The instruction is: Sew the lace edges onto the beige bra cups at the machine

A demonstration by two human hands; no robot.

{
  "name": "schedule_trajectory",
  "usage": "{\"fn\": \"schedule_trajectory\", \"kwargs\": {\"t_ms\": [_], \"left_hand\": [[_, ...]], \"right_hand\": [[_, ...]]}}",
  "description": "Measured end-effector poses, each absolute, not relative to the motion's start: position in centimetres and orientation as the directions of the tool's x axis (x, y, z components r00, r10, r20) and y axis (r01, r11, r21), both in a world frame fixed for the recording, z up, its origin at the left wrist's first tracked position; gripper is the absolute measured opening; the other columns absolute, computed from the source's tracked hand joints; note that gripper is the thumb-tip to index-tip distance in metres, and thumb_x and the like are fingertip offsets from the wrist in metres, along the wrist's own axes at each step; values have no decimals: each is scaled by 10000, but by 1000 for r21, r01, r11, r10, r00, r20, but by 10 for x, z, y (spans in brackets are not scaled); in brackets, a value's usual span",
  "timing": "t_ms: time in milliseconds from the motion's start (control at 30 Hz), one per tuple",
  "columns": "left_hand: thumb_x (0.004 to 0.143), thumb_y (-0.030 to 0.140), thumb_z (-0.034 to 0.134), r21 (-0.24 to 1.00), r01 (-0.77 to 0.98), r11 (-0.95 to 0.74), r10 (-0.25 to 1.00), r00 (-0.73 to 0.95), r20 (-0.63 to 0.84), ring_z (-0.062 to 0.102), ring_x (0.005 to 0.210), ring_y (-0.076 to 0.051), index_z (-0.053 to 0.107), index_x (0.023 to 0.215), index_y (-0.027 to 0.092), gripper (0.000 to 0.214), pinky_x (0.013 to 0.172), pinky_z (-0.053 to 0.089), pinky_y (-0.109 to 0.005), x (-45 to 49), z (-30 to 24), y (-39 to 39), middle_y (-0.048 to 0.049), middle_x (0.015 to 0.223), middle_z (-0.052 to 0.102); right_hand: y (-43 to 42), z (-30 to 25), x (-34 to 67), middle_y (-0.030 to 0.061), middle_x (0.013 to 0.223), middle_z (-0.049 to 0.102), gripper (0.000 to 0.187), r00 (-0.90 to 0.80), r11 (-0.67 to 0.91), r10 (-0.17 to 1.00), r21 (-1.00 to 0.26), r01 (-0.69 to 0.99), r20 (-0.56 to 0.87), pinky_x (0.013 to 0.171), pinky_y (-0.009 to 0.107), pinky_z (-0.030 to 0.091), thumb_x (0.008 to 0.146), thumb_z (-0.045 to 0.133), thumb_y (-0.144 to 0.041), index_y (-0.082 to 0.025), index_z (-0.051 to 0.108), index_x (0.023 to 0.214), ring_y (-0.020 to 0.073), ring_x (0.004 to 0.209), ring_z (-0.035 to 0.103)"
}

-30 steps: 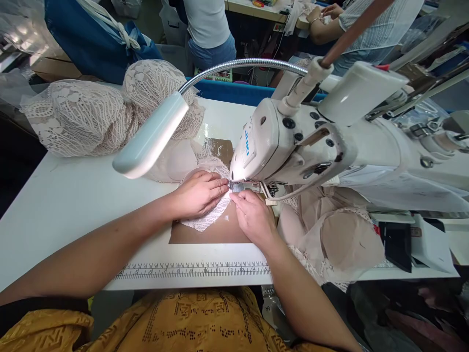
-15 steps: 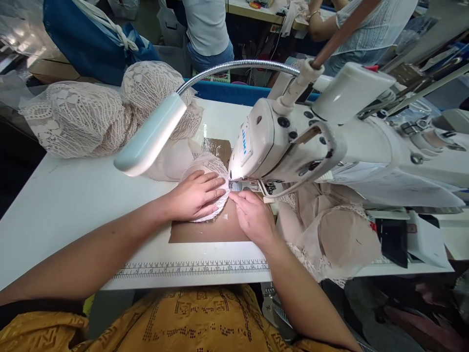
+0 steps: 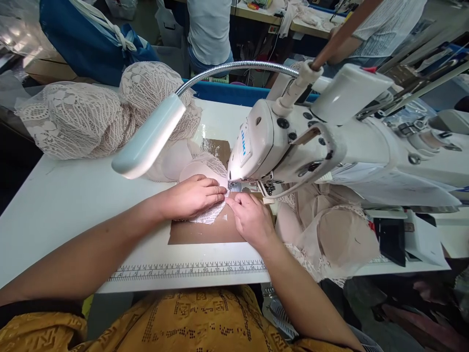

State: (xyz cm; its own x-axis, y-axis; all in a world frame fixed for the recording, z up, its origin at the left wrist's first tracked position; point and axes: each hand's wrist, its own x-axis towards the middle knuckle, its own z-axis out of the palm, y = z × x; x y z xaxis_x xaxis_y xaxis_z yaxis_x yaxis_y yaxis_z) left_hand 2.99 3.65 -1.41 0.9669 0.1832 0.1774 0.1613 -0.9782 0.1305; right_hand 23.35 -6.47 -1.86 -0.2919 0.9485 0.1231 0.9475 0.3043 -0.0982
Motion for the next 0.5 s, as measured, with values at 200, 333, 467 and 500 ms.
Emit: {"fn": "schedule_trajectory", "kwargs": {"t_ms": [200, 333, 467, 500], "left_hand": [[962, 176, 456, 131, 177, -975, 201, 959, 202, 568, 1130, -231, 631, 1075, 172, 209, 888, 428, -359, 31, -14, 36, -92, 1271, 636], [945, 156, 479, 96, 165, -982, 180, 965, 189, 564, 1130, -240, 615, 1114, 177, 218, 877, 429, -365, 32, -12, 35, -90, 1334, 596], [954, 147, 456, 95, 164, -982, 178, 968, 176, 563, 1123, -242, 624, 1100, 178, 225, 875, 436, -370, 31, -12, 36, -83, 1300, 620], [960, 152, 448, 97, 167, -981, 182, 968, 175, 563, 1123, -243, 621, 1113, 174, 232, 880, 436, -371, 31, -12, 37, -83, 1294, 624]], "right_hand": [[-66, -21, 235, 40, 872, 631, 353, -300, 317, 942, -101, 943, 152, 573, 296, 298, 899, 437, -94, -220, 695, 1104, 156, 690, 476], [-66, -21, 235, 42, 889, 627, 381, -310, 323, 943, -106, 940, 120, 594, 296, 309, 894, 448, -106, -228, 664, 1183, 161, 707, 480], [-66, -21, 234, 38, 883, 623, 378, -306, 316, 946, -92, 944, 106, 619, 306, 308, 883, 462, -107, -241, 668, 1171, 165, 717, 484], [-66, -20, 234, 37, 884, 623, 376, -305, 314, 947, -90, 945, 104, 627, 308, 308, 876, 469, -101, -242, 672, 1159, 166, 720, 485]]}}
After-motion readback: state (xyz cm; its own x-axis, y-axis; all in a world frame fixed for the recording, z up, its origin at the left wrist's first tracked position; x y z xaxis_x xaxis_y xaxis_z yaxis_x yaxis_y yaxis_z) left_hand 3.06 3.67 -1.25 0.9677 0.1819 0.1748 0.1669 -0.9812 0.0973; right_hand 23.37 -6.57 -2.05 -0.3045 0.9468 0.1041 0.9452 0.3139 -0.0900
